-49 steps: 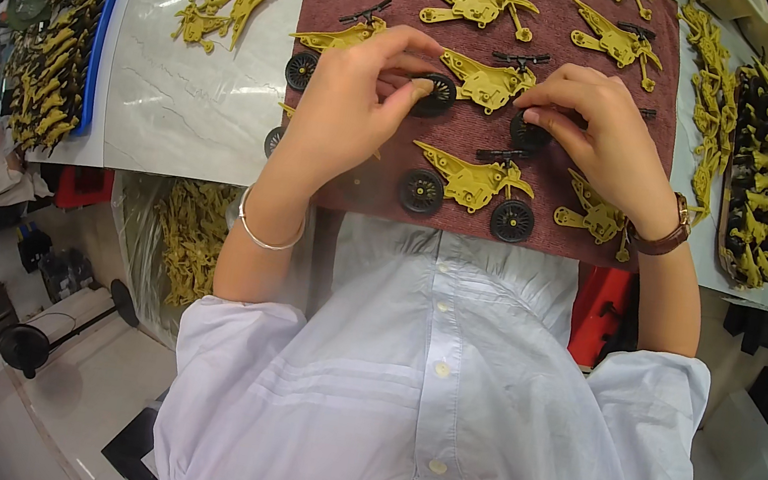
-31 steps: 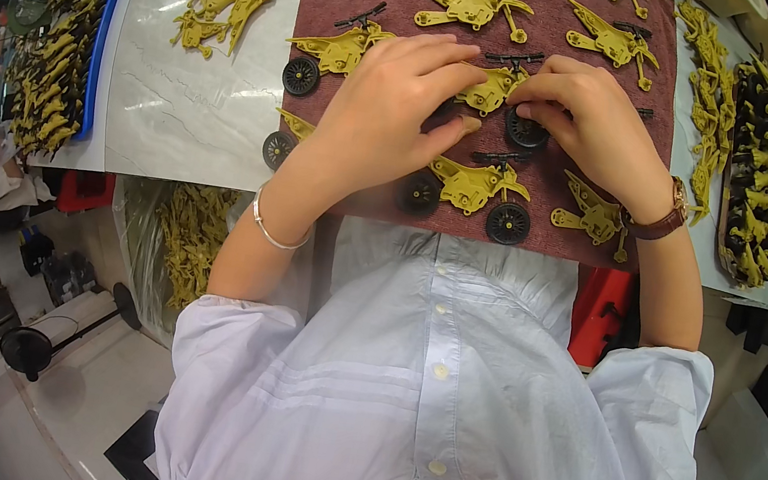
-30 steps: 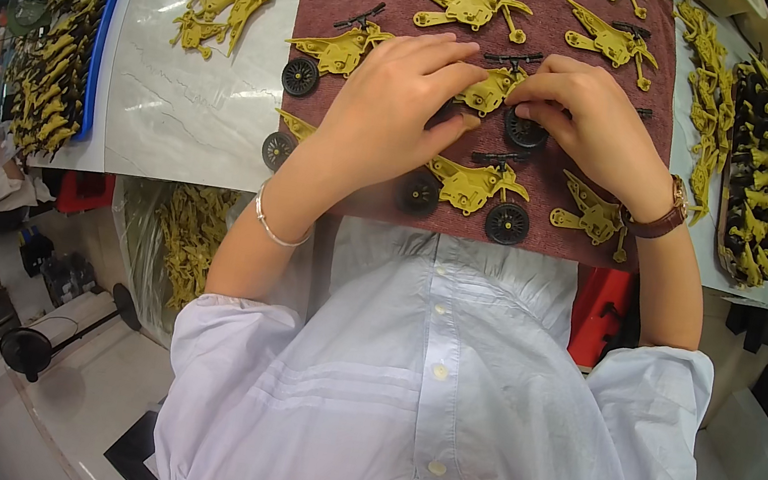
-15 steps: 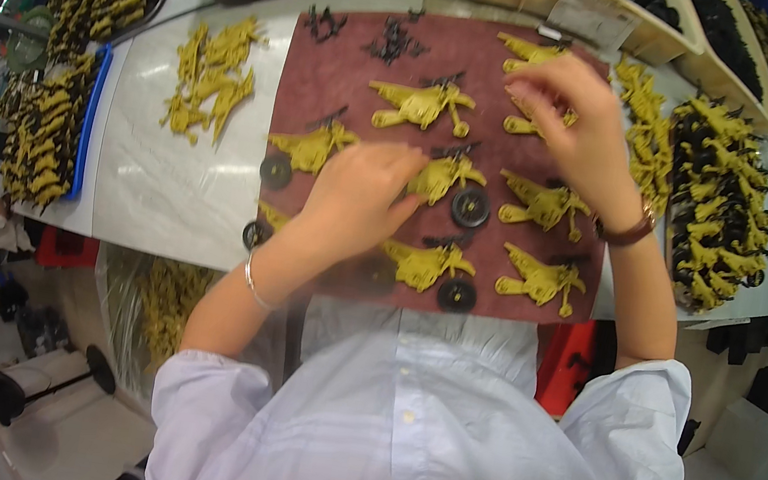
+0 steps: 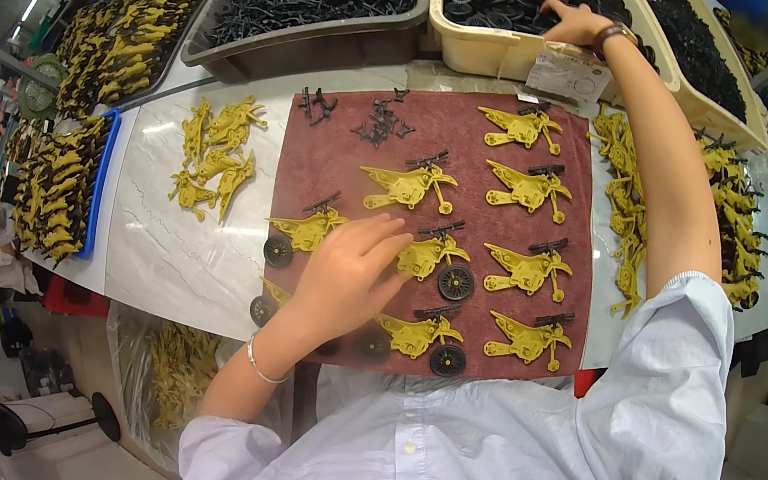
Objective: The person lays out toy motorcycle frames across a work mat, then attaches handlebars and mounts wheels onto each frame by hand.
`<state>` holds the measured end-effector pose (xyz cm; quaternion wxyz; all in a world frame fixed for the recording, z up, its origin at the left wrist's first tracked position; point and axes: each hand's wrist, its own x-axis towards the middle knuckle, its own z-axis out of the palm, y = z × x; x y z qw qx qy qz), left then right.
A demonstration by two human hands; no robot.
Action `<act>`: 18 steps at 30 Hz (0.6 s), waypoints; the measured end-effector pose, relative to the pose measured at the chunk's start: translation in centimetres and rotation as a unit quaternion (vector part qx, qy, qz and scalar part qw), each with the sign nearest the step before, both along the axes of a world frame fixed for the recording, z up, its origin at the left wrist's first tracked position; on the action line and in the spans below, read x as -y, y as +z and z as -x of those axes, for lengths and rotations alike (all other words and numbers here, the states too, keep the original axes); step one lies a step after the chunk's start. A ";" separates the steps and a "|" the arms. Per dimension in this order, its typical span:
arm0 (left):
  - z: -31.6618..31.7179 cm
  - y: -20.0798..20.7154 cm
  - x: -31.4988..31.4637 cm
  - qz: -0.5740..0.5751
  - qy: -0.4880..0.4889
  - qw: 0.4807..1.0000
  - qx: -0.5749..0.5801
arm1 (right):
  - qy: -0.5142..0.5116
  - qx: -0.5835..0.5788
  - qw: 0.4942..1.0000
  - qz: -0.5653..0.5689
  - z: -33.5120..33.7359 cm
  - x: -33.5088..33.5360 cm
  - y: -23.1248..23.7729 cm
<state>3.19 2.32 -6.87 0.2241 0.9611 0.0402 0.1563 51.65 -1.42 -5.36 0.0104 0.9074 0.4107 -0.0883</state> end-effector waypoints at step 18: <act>0.3 0.7 -0.3 0.059 0.008 0.998 0.031 | 0.052 -0.243 0.906 -0.344 -4.5 1.4 -3.6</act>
